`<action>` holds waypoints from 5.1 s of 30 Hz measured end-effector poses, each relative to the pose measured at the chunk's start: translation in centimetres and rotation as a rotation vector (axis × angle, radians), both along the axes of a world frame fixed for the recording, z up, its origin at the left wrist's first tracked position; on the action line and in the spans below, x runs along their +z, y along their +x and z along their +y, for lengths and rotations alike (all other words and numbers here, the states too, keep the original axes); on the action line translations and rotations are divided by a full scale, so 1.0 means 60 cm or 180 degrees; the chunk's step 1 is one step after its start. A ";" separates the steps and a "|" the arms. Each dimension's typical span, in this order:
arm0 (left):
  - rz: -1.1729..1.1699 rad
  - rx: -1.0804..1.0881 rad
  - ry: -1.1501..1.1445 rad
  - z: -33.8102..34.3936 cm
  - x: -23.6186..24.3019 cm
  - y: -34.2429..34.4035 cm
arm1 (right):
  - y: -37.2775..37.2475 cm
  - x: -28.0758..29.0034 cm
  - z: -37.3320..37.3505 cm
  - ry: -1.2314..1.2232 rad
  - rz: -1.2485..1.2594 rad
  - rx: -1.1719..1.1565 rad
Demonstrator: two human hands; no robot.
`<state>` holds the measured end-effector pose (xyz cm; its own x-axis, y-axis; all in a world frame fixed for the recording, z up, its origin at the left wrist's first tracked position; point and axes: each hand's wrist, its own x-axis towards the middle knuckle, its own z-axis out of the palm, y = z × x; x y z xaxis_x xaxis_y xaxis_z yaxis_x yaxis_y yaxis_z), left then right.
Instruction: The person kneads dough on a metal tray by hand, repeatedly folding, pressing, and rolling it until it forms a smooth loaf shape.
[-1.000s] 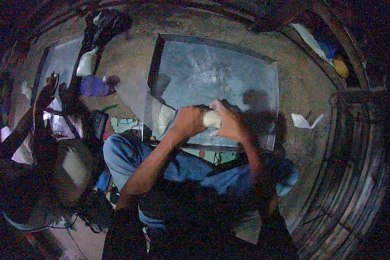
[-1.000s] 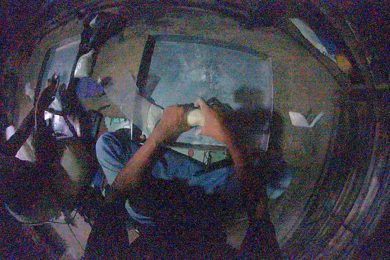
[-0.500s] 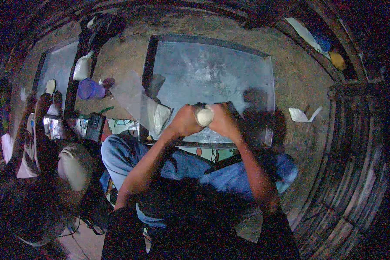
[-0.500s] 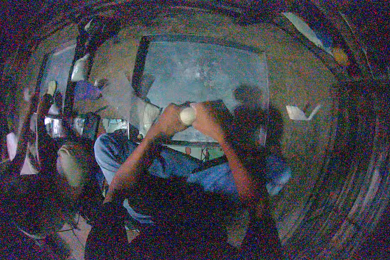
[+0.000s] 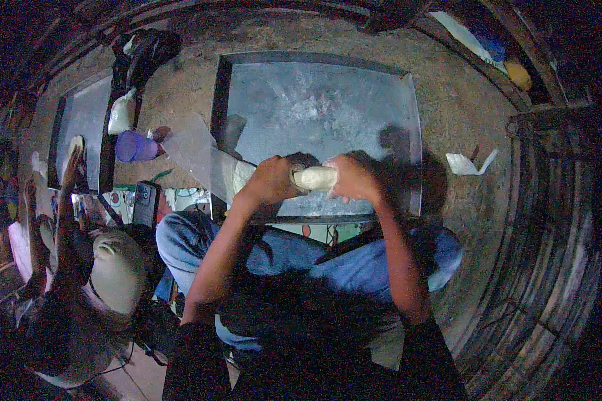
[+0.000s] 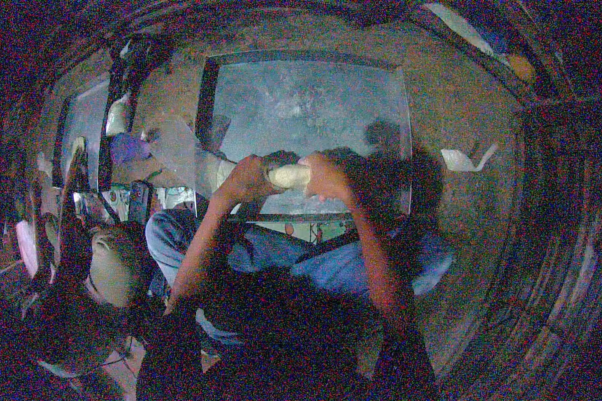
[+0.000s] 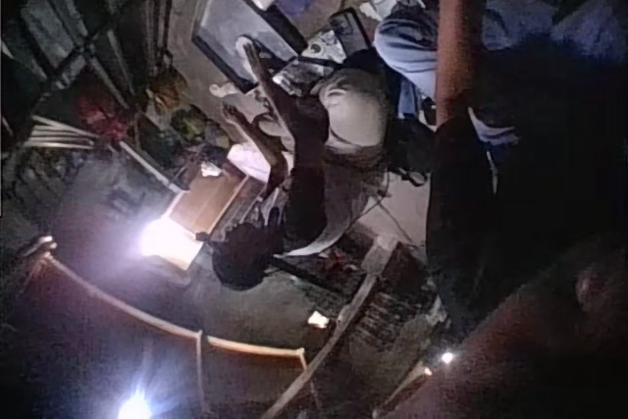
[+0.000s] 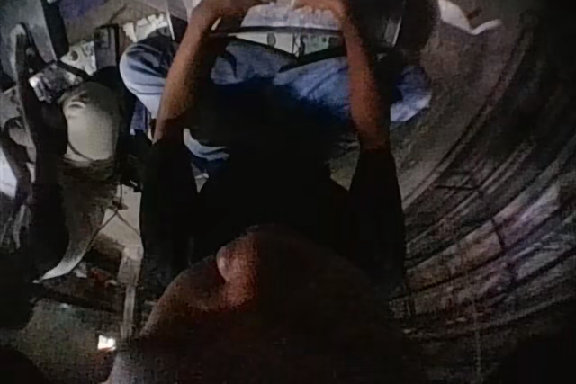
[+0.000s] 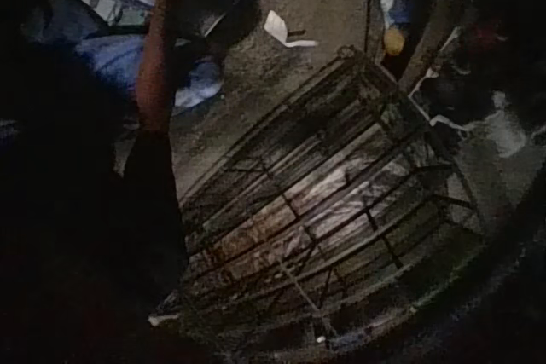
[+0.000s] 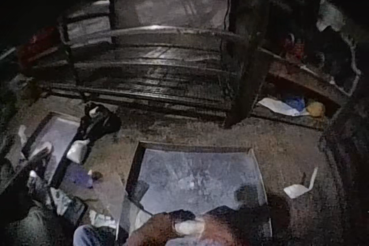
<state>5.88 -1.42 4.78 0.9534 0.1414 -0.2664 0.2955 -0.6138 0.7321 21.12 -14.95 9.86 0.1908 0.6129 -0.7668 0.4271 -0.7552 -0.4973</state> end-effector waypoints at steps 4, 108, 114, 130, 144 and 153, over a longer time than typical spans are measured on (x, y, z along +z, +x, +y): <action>-0.0477 0.0033 -0.0178 0.001 -0.036 -0.003 | 0.009 -0.051 -0.021 0.1084 -0.0529 0.0567; 0.0173 0.0414 -0.2725 -0.020 -0.052 -0.017 | -0.082 -0.068 0.016 0.3198 -0.1588 0.0082; 0.0123 0.0135 -0.4076 -0.038 -0.080 -0.018 | -0.085 -0.086 0.010 0.2948 -0.1869 -0.0344; -0.0460 0.0501 -0.2973 -0.066 -0.073 -0.005 | -0.026 -0.120 0.011 0.2192 0.0203 -0.1375; -0.0767 0.1646 -0.3987 -0.079 -0.046 0.009 | -0.059 -0.161 0.011 0.2897 0.0668 -0.2811; -0.1516 0.2670 -0.3898 -0.068 -0.116 0.032 | -0.093 -0.150 0.014 0.2381 0.0534 -0.2845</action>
